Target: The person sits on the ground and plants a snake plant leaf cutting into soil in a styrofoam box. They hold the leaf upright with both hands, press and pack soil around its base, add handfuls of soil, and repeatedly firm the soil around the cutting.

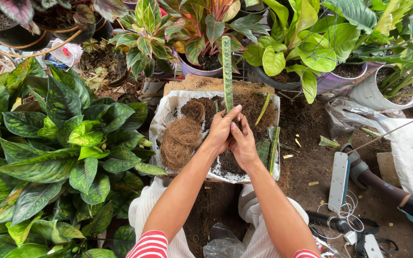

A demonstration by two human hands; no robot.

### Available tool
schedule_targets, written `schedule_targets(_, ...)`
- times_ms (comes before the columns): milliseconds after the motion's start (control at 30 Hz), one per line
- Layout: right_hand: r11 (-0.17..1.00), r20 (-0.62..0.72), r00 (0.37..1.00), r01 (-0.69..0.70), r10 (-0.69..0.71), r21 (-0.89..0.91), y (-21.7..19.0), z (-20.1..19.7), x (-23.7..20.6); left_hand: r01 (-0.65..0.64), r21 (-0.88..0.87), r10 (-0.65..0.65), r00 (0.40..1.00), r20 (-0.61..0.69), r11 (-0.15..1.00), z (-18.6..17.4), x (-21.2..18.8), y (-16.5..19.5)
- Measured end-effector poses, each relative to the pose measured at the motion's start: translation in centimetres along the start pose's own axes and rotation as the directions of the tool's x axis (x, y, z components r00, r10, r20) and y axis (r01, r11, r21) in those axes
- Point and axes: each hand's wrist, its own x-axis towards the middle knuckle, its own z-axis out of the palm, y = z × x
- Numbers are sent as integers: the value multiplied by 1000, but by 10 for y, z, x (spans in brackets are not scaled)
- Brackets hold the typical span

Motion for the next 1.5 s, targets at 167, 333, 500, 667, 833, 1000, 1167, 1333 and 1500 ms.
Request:
schedule_targets(167,1000,-71,997,-11,13,18,16,-12,8,56,-88,-58,998,-18,995,2,-1,3)
schedule_targets(333,998,-39,998,57,-57,13,17,-6,7,61,-138,-63,998,-12,989,-5,4,-5)
schedule_targets(500,988,-33,988,147,-149,-52,12,3,4,22,-159,-19,1000,21,987,-14,7,-13)
schedule_targets(667,995,-88,994,65,-72,-75,3,12,1,32,-175,-25,999,40,984,-16,8,-11)
schedule_targets(833,998,-88,995,-50,47,-38,-6,20,-3,75,-161,-78,997,-12,984,-13,8,-6)
schedule_targets(1000,999,-55,998,-33,31,-40,4,2,-2,69,-149,-69,998,5,986,-15,8,-7)
schedule_targets(1167,999,9,999,41,-41,11,11,-9,1,36,-122,-31,999,38,992,-16,10,-11)
schedule_targets(1333,993,-64,991,-122,121,-4,1,1,-2,47,-130,-51,998,-33,990,-13,9,-9)
schedule_targets(1500,990,-40,990,-135,137,45,-1,1,-2,61,-161,-69,996,-48,985,-9,7,-5)
